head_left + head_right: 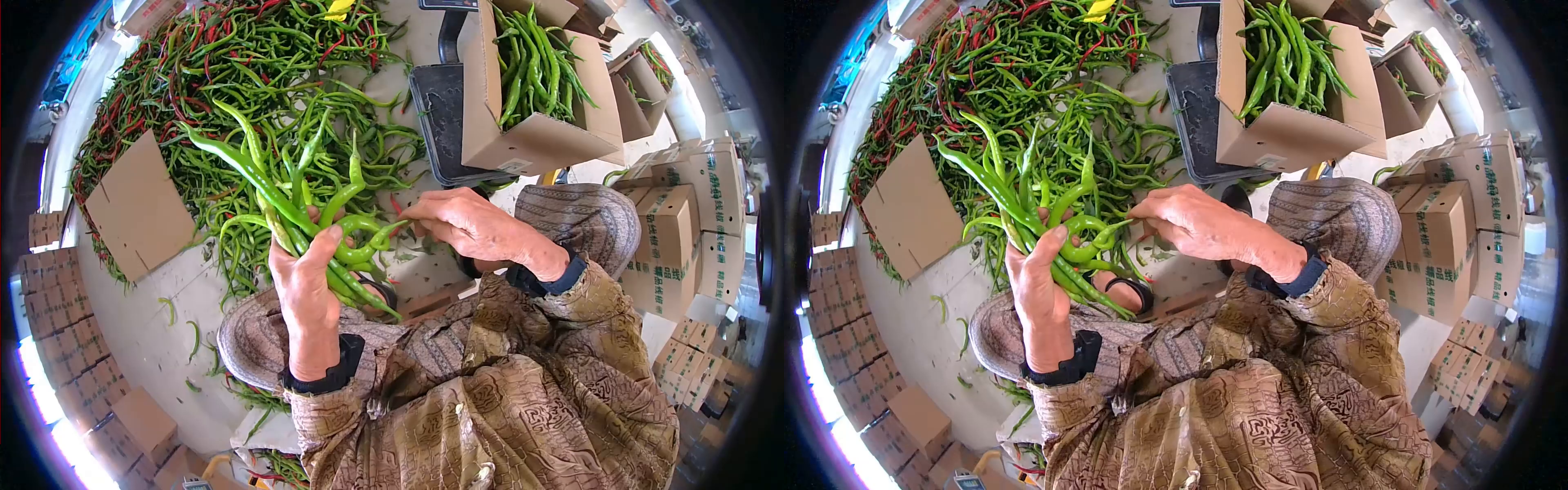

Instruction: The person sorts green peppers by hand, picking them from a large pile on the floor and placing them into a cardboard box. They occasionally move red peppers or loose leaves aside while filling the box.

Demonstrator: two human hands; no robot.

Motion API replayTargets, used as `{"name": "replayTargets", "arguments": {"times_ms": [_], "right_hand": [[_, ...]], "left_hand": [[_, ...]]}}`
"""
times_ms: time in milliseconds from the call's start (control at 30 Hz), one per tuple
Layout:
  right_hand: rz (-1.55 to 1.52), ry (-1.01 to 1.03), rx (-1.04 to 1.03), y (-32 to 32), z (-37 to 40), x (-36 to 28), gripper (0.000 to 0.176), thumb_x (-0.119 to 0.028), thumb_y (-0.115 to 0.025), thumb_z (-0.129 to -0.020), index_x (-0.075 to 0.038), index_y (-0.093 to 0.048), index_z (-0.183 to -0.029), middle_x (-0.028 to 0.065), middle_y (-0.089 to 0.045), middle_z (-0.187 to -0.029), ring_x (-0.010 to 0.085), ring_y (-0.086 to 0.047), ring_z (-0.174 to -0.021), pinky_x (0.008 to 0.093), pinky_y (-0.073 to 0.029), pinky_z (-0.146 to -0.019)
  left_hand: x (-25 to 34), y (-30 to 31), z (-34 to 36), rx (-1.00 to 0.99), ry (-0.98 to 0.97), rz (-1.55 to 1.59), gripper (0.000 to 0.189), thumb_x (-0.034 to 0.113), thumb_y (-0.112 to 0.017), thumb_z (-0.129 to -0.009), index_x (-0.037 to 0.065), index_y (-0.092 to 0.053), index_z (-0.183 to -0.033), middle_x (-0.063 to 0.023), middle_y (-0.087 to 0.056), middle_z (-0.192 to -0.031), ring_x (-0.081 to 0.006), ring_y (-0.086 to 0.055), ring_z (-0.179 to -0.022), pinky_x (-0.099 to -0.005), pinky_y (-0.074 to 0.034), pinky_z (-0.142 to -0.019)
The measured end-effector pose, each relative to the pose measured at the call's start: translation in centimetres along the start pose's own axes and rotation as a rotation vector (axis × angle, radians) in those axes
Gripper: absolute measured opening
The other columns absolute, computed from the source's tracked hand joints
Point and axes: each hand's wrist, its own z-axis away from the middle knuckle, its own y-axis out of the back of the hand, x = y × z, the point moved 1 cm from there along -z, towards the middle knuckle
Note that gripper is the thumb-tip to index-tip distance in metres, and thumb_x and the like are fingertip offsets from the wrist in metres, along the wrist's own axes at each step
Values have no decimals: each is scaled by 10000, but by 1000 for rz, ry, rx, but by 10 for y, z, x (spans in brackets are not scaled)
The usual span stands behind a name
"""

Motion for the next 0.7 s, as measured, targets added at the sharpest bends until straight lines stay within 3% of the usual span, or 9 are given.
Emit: {"name": "replayTargets", "arguments": {"times_ms": [267, 367, 433, 467, 533, 633, 700], "right_hand": [[-78, -69, 146, -9, -2, -5, 253, 48, -469, -791, 5, -605, -1000, 148, -613, -796, 321, -611, -742, 370, -476, -677], [-160, -143, 106, -10, -2, -3, 217, 40, -447, -813, 7, -603, -959, 107, -619, -774, 241, -615, -706, 333, -474, -662], [-348, -333, 63, -9, -3, -9, 194, 32, -456, -825, 21, -604, -950, 91, -654, -768, 208, -655, -707, 310, -501, -661], [-349, -335, 63, -8, -2, -8, 194, 32, -456, -825, 21, -604, -950, 91, -654, -768, 208, -655, -707, 310, -501, -661], [-598, -555, -16, -7, 1, -2, 218, -20, -451, -886, 22, -617, -1022, 80, -658, -765, 160, -661, -689, 291, -517, -649], [-397, -411, -118, -11, 13, 2, 252, -62, -440, -924, 23, -614, -1086, 101, -662, -789, 162, -671, -676, 300, -531, -639], [-340, -392, -158, -12, 17, 1, 261, -5, -453, -913, 37, -593, -1129, 116, -635, -831, 184, -648, -670, 305, -519, -632]], "left_hand": [[-2, -11, 4, -27, 1, -3, 359, -61, -672, -752, -11, -530, -1077, -77, -611, -953, -166, -620, -799, -289, -520, -724], [-4, -14, 5, -30, 24, 9, 362, -70, -661, -758, -10, -530, -1090, -66, -602, -954, -158, -616, -807, -280, -512, -734], [-7, -10, 3, -45, -25, -11, 421, -61, -663, -752, -9, -510, -1141, -113, -616, -1007, -206, -630, -887, -315, -524, -743], [-7, -7, 2, -45, -24, -11, 421, -61, -663, -752, -9, -510, -1141, -113, -616, -1007, -206, -630, -887, -315, -524, -743], [-6, -2, -1, -5, -101, -62, 419, -60, -659, -753, -7, -506, -1140, -116, -617, -1001, -202, -630, -857, -306, -525, -726], [-1, -5, 4, 9, -64, -16, 369, -72, -652, -760, -12, -528, -1102, -54, -587, -967, -142, -599, -816, -272, -498, -746], [-3, -1, 2, 8, -51, -31, 372, -68, -653, -759, -14, -525, -1104, -57, -586, -974, -145, -599, -813, -276, -498, -743]]}}
